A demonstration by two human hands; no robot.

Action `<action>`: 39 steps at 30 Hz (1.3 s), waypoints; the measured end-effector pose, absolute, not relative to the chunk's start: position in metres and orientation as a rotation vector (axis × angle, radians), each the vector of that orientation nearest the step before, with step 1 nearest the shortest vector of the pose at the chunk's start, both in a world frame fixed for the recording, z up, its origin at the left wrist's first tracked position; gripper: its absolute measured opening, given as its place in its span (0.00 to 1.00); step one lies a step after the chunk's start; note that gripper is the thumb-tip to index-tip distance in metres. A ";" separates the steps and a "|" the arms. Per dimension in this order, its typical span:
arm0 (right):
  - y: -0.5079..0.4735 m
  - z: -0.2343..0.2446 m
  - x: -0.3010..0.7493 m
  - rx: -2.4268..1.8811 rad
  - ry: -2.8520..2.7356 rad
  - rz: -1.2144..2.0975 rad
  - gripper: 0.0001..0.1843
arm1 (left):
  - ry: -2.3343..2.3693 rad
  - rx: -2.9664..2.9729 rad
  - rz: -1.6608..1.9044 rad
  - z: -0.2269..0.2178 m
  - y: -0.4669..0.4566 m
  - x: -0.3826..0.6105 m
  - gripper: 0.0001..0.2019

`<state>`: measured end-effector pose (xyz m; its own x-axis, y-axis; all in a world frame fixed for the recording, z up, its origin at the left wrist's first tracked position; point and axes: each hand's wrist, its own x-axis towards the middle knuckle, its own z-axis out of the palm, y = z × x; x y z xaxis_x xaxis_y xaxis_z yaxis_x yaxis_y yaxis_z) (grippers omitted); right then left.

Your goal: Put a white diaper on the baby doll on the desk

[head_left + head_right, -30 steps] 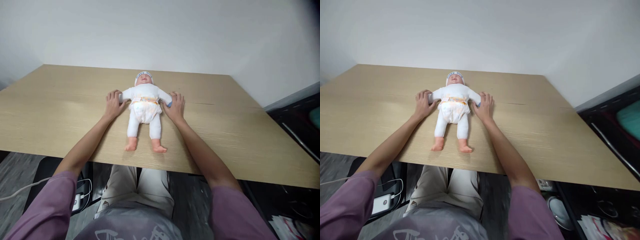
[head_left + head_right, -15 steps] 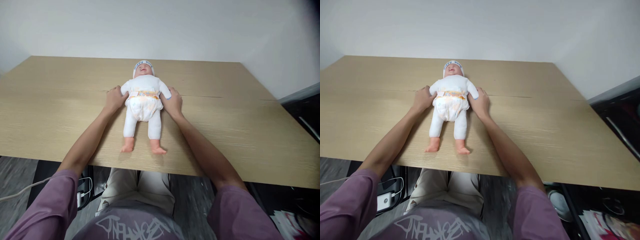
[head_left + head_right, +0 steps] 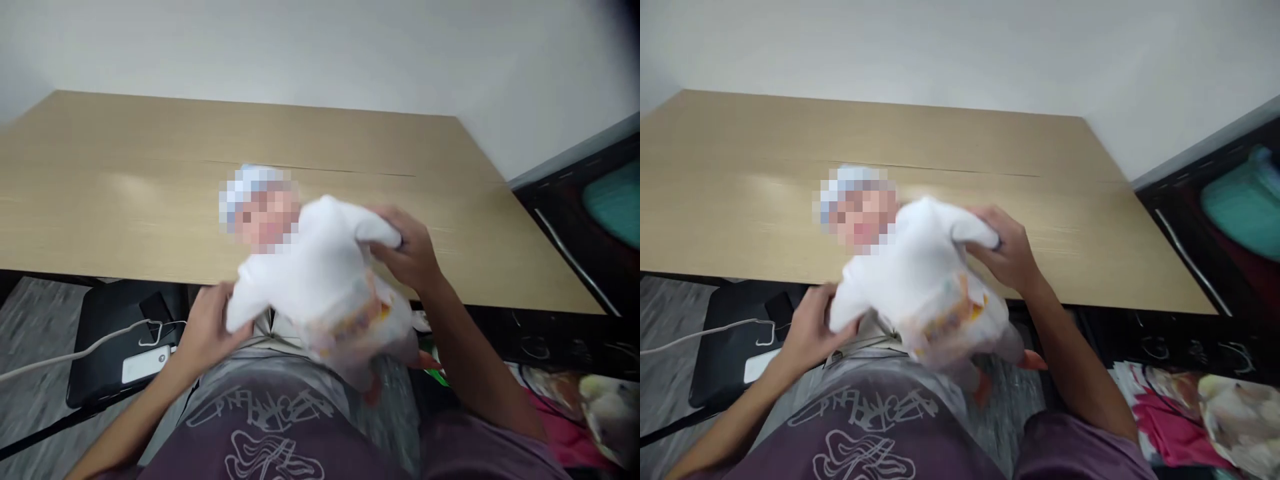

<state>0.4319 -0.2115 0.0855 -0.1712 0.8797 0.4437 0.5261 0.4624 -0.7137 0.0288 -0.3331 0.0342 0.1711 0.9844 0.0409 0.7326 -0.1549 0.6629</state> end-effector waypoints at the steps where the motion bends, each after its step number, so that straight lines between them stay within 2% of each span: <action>1: -0.235 0.083 0.437 -1.167 -1.913 0.556 0.22 | 1.575 1.964 0.589 0.023 -0.364 0.022 0.20; 4: -0.294 0.063 0.440 -1.179 -2.125 0.836 0.23 | 1.483 1.976 0.424 -0.005 -0.438 0.001 0.18; 7: -0.325 0.028 0.423 -1.169 -2.192 1.011 0.24 | 1.486 1.951 0.346 -0.020 -0.478 -0.013 0.19; 13: -0.322 -0.063 0.383 -1.211 -2.356 0.736 0.26 | 1.536 1.924 0.180 -0.029 -0.482 -0.015 0.21; 16: -0.327 -0.101 0.384 -1.261 -2.380 0.725 0.25 | 1.514 1.955 -0.017 -0.034 -0.476 -0.017 0.25; 19: -0.349 -0.115 0.399 -1.294 -2.209 0.847 0.20 | 1.488 2.045 -0.245 -0.032 -0.473 -0.025 0.25; 21: -0.369 -0.110 0.409 -1.282 -2.089 1.008 0.18 | 1.480 2.109 -0.386 -0.022 -0.471 -0.032 0.25; 23: -0.385 -0.098 0.413 -1.276 -2.020 1.163 0.17 | 1.462 2.174 -0.432 -0.006 -0.466 -0.035 0.28; 26: -0.395 -0.083 0.407 -1.346 -1.961 1.200 0.17 | 1.430 2.283 -0.199 0.022 -0.449 -0.023 0.35; 29: -0.387 -0.084 0.394 -1.390 -1.921 1.127 0.16 | 1.282 2.312 0.211 0.032 -0.420 0.016 0.30; 31: -0.377 -0.094 0.391 -1.384 -1.931 1.084 0.17 | 1.041 2.284 0.400 0.020 -0.400 0.048 0.24; 33: -0.366 -0.109 0.392 -1.402 -1.938 1.034 0.17 | 0.827 2.230 0.446 -0.001 -0.383 0.074 0.21; 36: -0.353 -0.130 0.401 -1.503 -1.917 0.964 0.18 | 0.698 2.165 0.454 -0.032 -0.367 0.093 0.18; 39: -0.351 -0.129 0.403 -1.576 -1.887 0.916 0.18 | 0.667 2.112 0.444 -0.042 -0.361 0.096 0.16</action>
<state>0.4029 -0.3512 -0.1294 -0.1946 0.9802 -0.0357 0.6348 0.0981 -0.7664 0.0956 -0.3606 -0.0421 0.7942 0.6033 0.0727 0.2993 -0.4925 0.8172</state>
